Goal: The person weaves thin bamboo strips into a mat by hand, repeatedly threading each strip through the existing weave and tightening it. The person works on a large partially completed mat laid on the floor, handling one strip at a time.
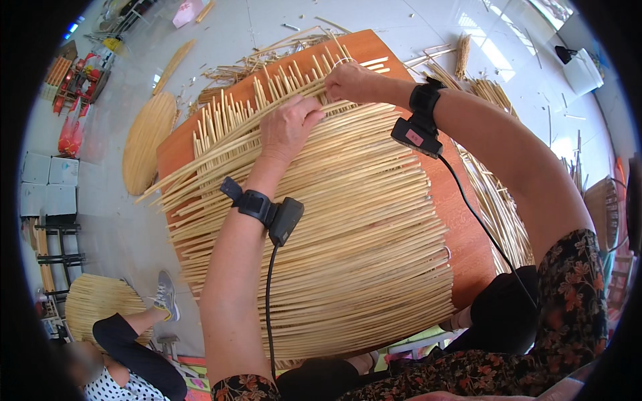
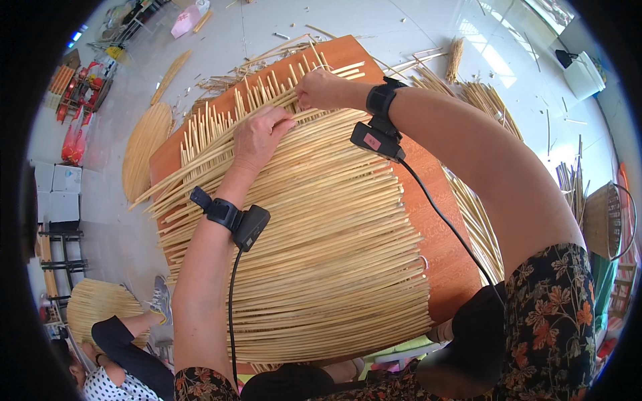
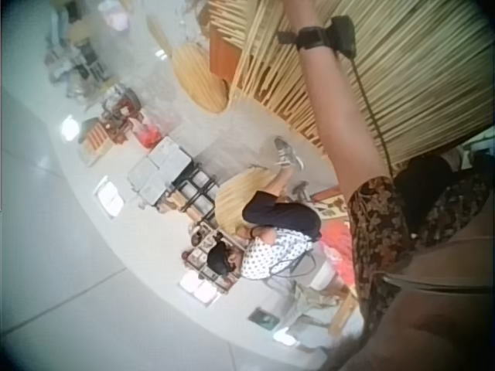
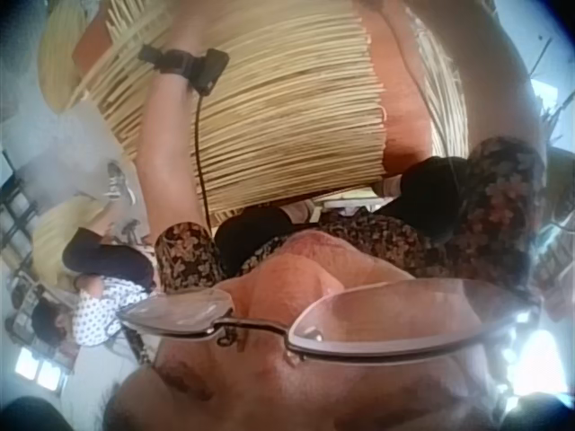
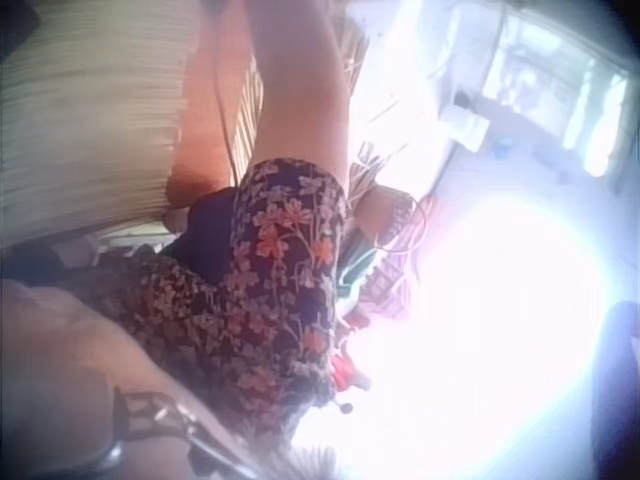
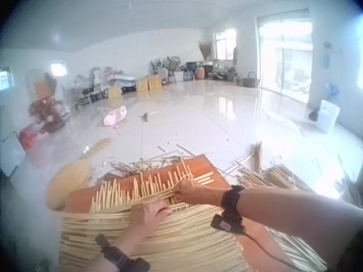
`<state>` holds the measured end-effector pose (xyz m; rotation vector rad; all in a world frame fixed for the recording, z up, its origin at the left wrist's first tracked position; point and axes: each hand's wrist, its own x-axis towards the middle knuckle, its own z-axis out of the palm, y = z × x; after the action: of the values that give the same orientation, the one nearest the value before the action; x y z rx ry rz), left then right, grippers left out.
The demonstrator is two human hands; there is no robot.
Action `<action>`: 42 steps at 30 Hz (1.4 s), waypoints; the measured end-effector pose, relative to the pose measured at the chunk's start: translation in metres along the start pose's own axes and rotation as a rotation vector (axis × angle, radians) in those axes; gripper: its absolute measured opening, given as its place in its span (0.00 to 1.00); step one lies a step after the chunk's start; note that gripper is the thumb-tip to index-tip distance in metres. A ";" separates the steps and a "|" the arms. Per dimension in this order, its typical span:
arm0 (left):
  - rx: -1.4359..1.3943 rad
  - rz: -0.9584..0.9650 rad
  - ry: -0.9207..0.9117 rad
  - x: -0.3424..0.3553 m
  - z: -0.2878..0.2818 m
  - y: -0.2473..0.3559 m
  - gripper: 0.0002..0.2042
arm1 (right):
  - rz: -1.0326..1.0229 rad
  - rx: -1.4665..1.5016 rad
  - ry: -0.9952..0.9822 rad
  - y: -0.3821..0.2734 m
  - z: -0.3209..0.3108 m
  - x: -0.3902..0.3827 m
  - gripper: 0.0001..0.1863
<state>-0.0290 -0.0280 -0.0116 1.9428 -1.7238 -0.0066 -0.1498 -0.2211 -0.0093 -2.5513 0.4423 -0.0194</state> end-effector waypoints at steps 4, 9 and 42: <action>-0.013 0.125 0.071 -0.007 0.004 -0.016 0.06 | 0.016 -0.117 0.082 -0.012 0.014 -0.001 0.11; -0.046 0.050 0.029 -0.006 0.009 -0.013 0.05 | 0.079 -0.077 0.213 -0.010 0.028 -0.003 0.11; 0.185 0.053 -0.050 -0.043 0.029 0.011 0.31 | -0.164 0.323 0.462 -0.050 0.056 -0.214 0.07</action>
<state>-0.0571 0.0001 -0.0467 2.0417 -1.8656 0.1290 -0.3314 -0.0849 -0.0149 -2.2429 0.3627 -0.6935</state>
